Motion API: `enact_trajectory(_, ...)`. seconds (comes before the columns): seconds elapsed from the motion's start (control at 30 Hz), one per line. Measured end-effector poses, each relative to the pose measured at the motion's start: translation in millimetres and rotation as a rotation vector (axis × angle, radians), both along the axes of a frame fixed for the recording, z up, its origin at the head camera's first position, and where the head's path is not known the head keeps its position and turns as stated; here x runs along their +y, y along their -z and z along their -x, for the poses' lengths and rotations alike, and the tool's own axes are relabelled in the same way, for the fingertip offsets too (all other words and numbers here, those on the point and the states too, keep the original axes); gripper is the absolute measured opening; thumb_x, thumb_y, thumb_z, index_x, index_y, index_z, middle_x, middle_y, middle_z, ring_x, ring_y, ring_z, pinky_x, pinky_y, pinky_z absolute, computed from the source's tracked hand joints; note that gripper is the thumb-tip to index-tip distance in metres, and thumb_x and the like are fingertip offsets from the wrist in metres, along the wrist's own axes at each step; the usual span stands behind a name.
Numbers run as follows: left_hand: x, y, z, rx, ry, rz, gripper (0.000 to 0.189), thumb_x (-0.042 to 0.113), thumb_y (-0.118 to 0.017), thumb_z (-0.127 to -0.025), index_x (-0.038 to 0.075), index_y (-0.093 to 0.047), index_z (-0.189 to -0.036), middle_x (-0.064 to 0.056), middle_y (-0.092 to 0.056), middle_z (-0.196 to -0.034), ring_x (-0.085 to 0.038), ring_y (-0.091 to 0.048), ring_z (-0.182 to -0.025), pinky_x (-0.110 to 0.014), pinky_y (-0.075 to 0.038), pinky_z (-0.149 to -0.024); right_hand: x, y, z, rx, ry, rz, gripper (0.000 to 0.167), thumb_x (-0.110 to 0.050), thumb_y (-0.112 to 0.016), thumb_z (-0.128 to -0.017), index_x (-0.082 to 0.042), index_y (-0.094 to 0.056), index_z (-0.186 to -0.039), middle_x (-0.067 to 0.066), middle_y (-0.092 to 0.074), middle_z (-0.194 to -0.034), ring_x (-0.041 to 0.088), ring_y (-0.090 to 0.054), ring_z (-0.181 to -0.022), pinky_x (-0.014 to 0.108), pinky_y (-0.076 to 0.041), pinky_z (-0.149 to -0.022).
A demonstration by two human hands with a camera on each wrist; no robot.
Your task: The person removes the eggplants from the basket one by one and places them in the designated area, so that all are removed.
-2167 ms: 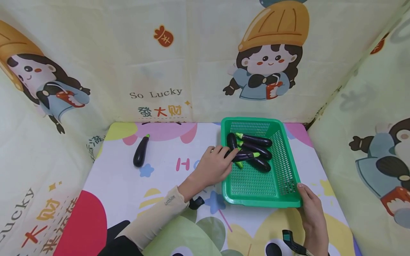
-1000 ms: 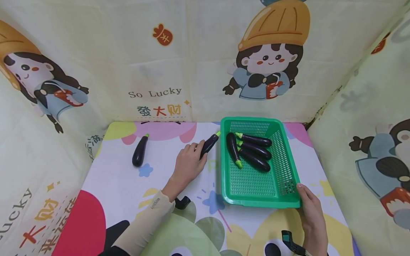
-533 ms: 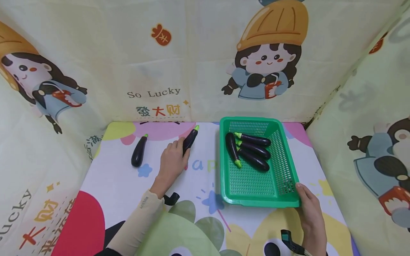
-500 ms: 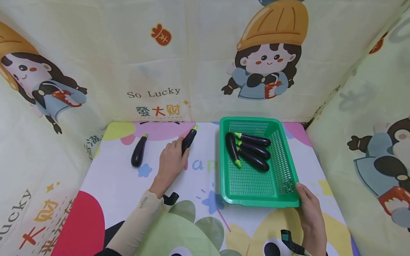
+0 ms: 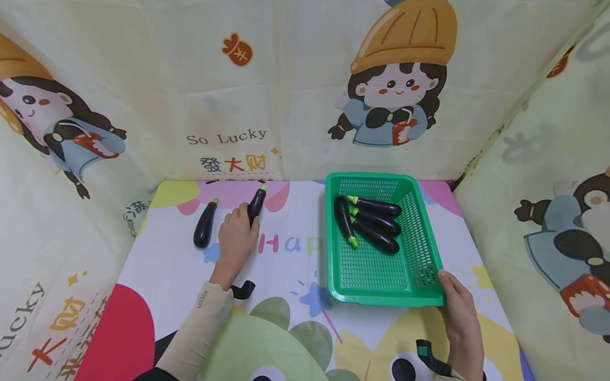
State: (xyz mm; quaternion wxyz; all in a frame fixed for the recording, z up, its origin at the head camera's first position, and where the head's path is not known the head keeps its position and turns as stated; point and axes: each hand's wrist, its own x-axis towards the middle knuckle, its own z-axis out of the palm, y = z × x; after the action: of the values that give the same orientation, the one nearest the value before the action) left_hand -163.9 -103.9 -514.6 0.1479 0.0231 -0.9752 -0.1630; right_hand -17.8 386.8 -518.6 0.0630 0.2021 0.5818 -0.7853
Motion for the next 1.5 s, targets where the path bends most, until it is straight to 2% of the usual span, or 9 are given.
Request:
enact_trajectory(0.13,-9.6,4.1,1.7,-0.003,-0.037,-0.005,0.041,0.026,-0.067,-0.101,-0.004,-0.058,-0.127,-0.026,-0.071,-0.108,-0.042,-0.068,-0.091,-0.054,-0.059,-0.077,-1,0.2,-0.3,0.011,-0.008,-0.005,0.032,-0.029,-0.048,-0.111,-0.035,-0.077,-0.099,-0.014,-0.075,-0.095,0.004,-0.071,-0.080,0.021,-0.058,-0.073)
enact_trajectory(0.37,-25.0,12.3,3.1,0.012,-0.066,-0.004,0.041,0.024,-0.069,-0.099,-0.005,-0.058,-0.125,-0.027,-0.070,-0.107,-0.045,-0.067,-0.091,-0.055,-0.057,-0.076,0,1.3,-0.4,0.016,-0.011,0.006,0.033,-0.028,-0.047,-0.111,-0.034,-0.077,-0.100,-0.013,-0.074,-0.096,0.004,-0.071,-0.081,0.021,-0.058,-0.073)
enact_trajectory(0.6,-33.4,15.1,4.1,-0.007,-0.122,0.050,0.042,0.026,-0.068,-0.100,-0.005,-0.057,-0.125,-0.027,-0.068,-0.109,-0.045,-0.067,-0.092,-0.056,-0.056,-0.075,0,0.8,-1.3,0.016,-0.010,-0.001,0.032,-0.029,-0.047,-0.111,-0.034,-0.077,-0.100,-0.013,-0.075,-0.095,0.004,-0.071,-0.080,0.021,-0.058,-0.074)
enact_trajectory(0.87,-39.9,17.1,5.3,-0.084,-0.182,0.027,0.042,0.027,-0.065,-0.102,-0.007,-0.055,-0.125,-0.029,-0.066,-0.112,-0.046,-0.065,-0.095,-0.059,-0.055,-0.080,0,1.0,-0.1,0.006,0.004,0.014,0.035,-0.027,-0.046,-0.112,-0.034,-0.078,-0.098,-0.014,-0.074,-0.095,0.003,-0.071,-0.080,0.021,-0.057,-0.073)
enact_trajectory(1.23,-43.7,24.7,6.5,-0.100,-0.229,0.048,0.043,0.028,-0.064,-0.102,-0.008,-0.057,-0.123,-0.028,-0.063,-0.111,-0.045,-0.064,-0.095,-0.057,-0.056,-0.078,-1,1.2,-0.4,-0.023,0.012,-0.019,0.032,-0.030,-0.048,-0.111,-0.036,-0.076,-0.097,-0.017,-0.074,-0.096,0.001,-0.070,-0.082,0.021,-0.057,-0.073)
enact_trajectory(1.5,-44.8,27.5,5.7,-0.122,-0.247,0.062,0.044,0.027,-0.065,-0.101,-0.010,-0.057,-0.123,-0.029,-0.062,-0.113,-0.047,-0.064,-0.099,-0.058,-0.056,-0.079,1,2.9,-0.8,-0.002,-0.001,-0.015,0.032,-0.029,-0.048,-0.111,-0.036,-0.076,-0.100,-0.017,-0.074,-0.099,0.001,-0.070,-0.084,0.020,-0.057,-0.075)
